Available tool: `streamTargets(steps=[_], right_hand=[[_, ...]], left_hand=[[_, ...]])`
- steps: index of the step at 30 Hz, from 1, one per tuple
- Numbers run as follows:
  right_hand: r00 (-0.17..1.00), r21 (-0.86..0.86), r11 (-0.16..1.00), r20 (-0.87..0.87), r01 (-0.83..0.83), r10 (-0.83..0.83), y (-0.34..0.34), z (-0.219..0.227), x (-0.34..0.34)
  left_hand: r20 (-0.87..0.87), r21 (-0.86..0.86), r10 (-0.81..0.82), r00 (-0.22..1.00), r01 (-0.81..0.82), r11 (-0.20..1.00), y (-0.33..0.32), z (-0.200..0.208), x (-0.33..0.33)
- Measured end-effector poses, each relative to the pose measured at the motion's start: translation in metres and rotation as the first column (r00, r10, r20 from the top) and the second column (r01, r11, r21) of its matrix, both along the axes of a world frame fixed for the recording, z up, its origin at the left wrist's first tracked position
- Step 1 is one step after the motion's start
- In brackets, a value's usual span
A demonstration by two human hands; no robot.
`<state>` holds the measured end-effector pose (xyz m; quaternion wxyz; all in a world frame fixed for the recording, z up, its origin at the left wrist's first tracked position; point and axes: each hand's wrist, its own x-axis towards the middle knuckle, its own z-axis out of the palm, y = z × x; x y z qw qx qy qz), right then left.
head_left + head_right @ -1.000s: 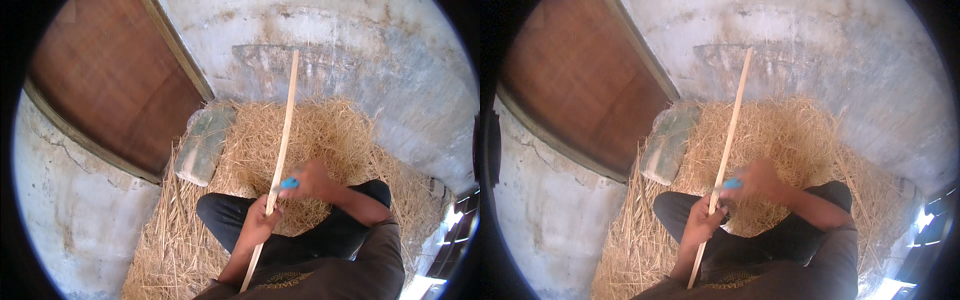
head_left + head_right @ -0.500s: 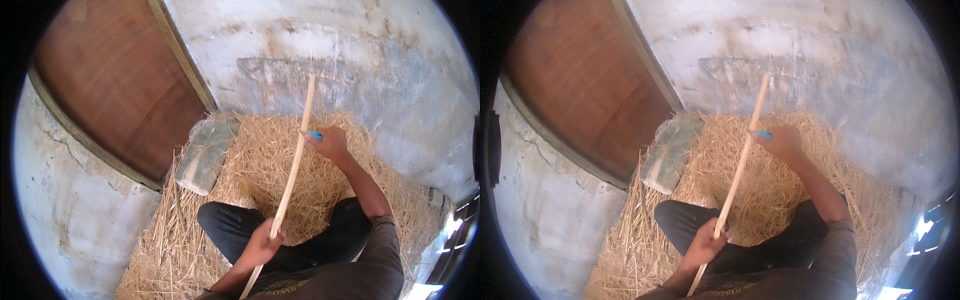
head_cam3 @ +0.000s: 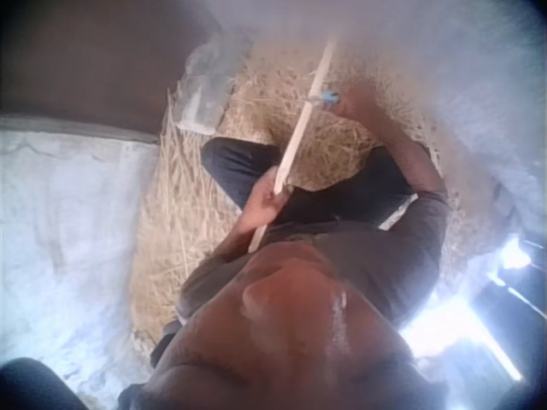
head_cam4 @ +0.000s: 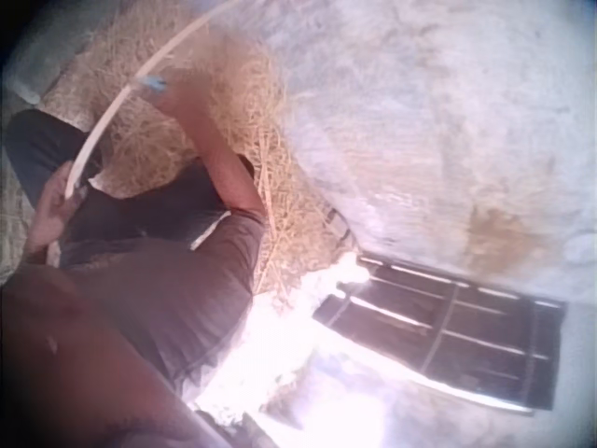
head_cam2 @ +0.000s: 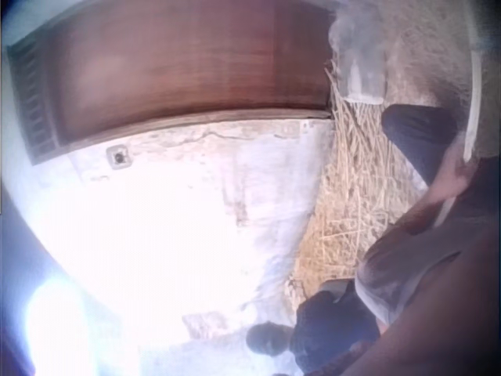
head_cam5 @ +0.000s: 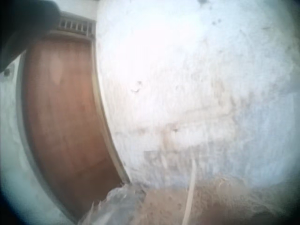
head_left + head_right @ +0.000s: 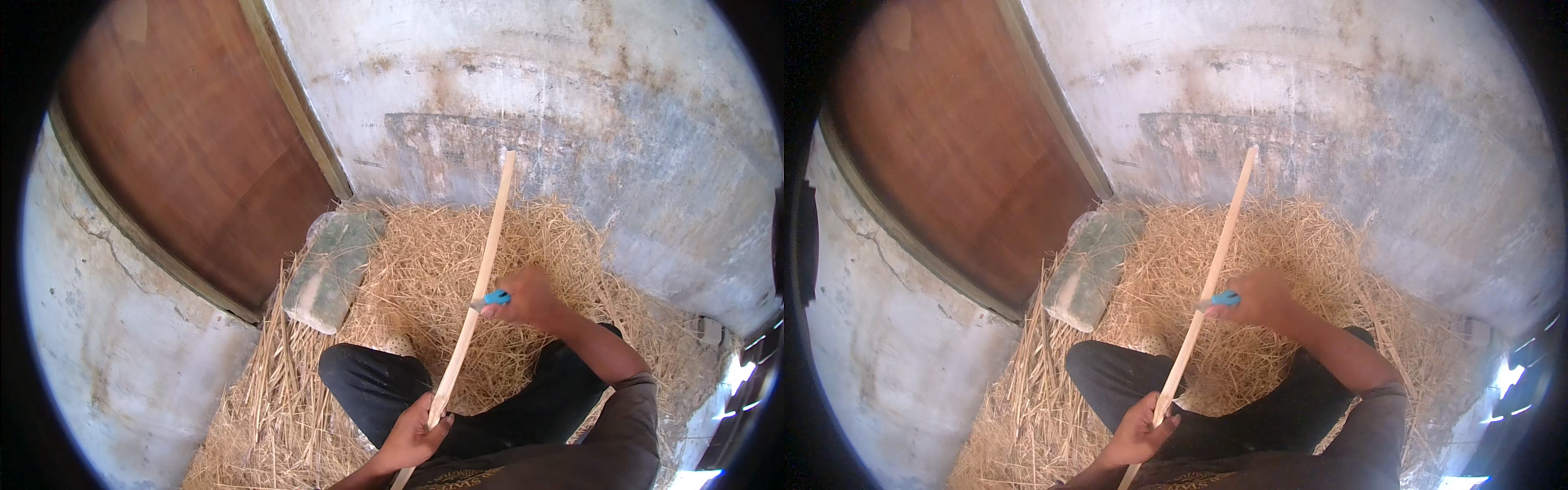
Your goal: The person sits on a bed of straw and uses a blue utility knife to shave a long, thin bamboo stick. They hold the stick with one hand and scrape along its length with the other, occasionally rotating the stick to work on different sides.
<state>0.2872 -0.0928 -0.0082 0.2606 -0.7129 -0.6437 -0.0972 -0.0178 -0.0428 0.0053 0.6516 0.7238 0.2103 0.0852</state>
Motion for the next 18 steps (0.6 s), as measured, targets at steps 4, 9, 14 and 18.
streamTargets(steps=[4, 9, 14, 18], right_hand=[[0.981, -0.042, 0.982, -0.051, 0.184, -0.186, 0.016, 0.007, 0.023], [0.906, 0.027, 0.907, -0.079, 0.419, -0.416, 0.026, 0.009, 0.073], [0.946, 0.062, 0.944, -0.052, 0.324, -0.321, 0.029, -0.003, 0.061], [0.703, -0.046, 0.715, -0.148, 0.698, -0.696, 0.023, -0.001, 0.183]], left_hand=[[-0.038, -0.054, 0.011, 0.999, -0.013, 0.998, 0.002, 0.007, -0.003], [0.023, -0.066, 0.006, 1.0, -0.004, 0.998, -0.012, 0.006, -0.01], [-0.021, -0.032, -0.024, 0.999, 0.023, 0.999, -0.006, 0.001, -0.022], [-0.052, -0.149, -0.032, 0.998, 0.024, 0.989, -0.017, 0.007, -0.032]])
